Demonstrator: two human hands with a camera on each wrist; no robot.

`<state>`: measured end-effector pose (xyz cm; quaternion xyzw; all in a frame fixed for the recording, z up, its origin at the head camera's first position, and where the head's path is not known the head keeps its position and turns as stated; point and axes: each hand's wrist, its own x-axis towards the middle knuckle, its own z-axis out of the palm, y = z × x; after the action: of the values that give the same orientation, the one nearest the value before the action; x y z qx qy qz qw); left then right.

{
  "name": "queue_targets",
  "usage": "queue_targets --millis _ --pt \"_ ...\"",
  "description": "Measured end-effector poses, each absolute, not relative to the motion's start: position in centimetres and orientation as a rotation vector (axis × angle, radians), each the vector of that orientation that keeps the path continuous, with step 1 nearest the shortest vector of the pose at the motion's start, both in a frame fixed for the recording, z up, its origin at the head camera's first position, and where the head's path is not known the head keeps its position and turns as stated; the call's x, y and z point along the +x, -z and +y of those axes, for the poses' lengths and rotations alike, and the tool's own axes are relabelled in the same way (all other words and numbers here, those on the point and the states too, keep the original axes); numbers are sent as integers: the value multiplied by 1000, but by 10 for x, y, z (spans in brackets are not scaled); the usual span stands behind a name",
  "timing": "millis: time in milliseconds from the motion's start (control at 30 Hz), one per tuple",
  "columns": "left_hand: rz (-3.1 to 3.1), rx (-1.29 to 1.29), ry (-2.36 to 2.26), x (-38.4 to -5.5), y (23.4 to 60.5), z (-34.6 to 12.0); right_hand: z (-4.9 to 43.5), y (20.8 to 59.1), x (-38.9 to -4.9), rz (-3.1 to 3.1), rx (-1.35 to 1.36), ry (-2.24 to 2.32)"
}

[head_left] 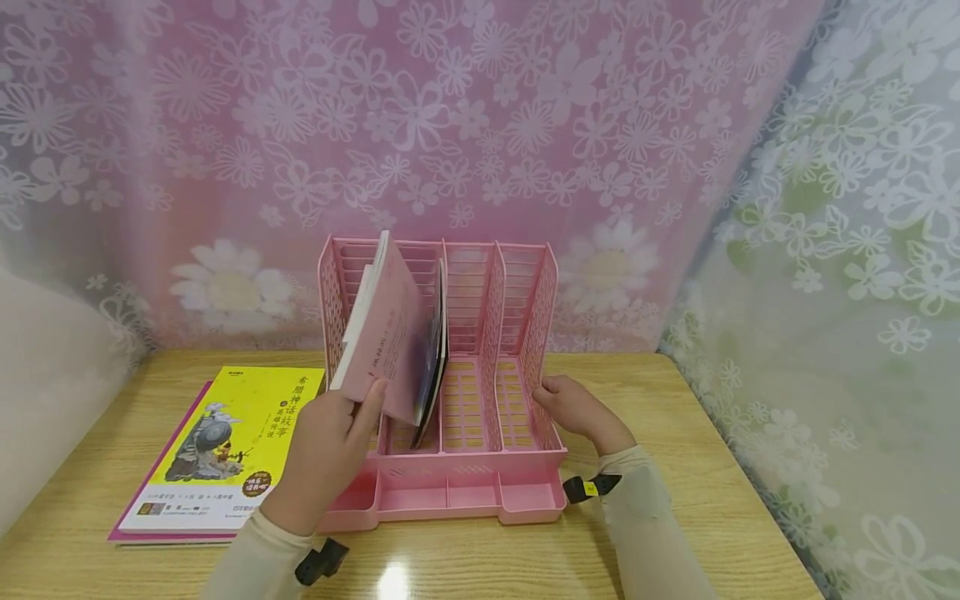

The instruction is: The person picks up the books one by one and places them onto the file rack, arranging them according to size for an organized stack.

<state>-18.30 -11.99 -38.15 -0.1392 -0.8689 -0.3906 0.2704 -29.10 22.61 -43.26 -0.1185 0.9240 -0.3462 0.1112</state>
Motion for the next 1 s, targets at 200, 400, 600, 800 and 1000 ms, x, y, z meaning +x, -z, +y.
queue_targets --millis 200,400,600,800,1000 --pt "-2431 -341 1080 -184 383 -119 226 431 -290 2712 -328 1001" --pt "-2530 -309 1067 -186 386 -118 226 431 -289 2708 -341 998" --pt "-2601 -296 1034 -190 390 -119 225 430 -288 2703 -341 1000" --pt "-2628 -337 982 -193 396 -120 224 430 -288 2704 -340 1003" --pt "-2600 -379 997 -196 401 -119 226 431 -288 2709 -353 999"
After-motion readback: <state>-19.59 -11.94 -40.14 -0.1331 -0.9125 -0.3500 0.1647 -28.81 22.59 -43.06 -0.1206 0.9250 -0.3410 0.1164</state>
